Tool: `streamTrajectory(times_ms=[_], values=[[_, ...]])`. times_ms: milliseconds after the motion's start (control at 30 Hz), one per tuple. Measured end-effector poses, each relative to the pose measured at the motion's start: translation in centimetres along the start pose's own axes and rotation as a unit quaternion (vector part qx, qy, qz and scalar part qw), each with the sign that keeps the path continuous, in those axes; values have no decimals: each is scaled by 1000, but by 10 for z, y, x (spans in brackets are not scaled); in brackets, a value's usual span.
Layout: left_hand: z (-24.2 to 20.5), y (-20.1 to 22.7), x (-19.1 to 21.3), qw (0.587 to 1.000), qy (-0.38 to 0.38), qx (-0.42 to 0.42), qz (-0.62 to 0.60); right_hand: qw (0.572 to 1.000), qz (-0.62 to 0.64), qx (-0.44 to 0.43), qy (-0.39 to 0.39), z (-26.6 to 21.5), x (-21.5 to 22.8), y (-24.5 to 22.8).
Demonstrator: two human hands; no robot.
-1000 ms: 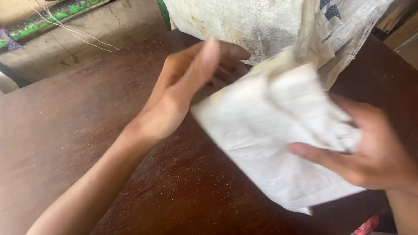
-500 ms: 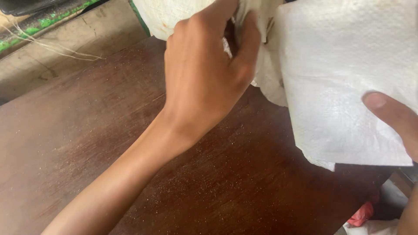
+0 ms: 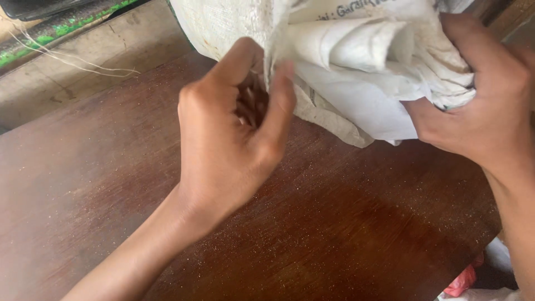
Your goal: Folding a large white plastic sack on a wooden table and placing it into another bag.
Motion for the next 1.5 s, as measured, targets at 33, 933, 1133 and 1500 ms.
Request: streamTrajectory(times_ms=[33,933,1133,1500], values=[[-4,-8,-8,998,-29,40,34,999,-39,-19,12,-5,-1,6],[-67,-25,-37,972,-189,77,-117,998,65,8,-6,-13,-72,-10],[-72,-27,-37,965,-165,109,-170,991,-61,70,101,-6,-42,-48],[-72,-23,-43,970,-184,70,-144,992,-88,21,92,-8,-93,-30]])
Point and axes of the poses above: each hand's wrist, its own z-axis towards the middle knuckle, its own x-axis out of the back of the hand, y = z × x, the point moved 9 cm from there along z, towards the middle knuckle, and after that the axes turned 3 degrees about z, right-handed, at the moved point
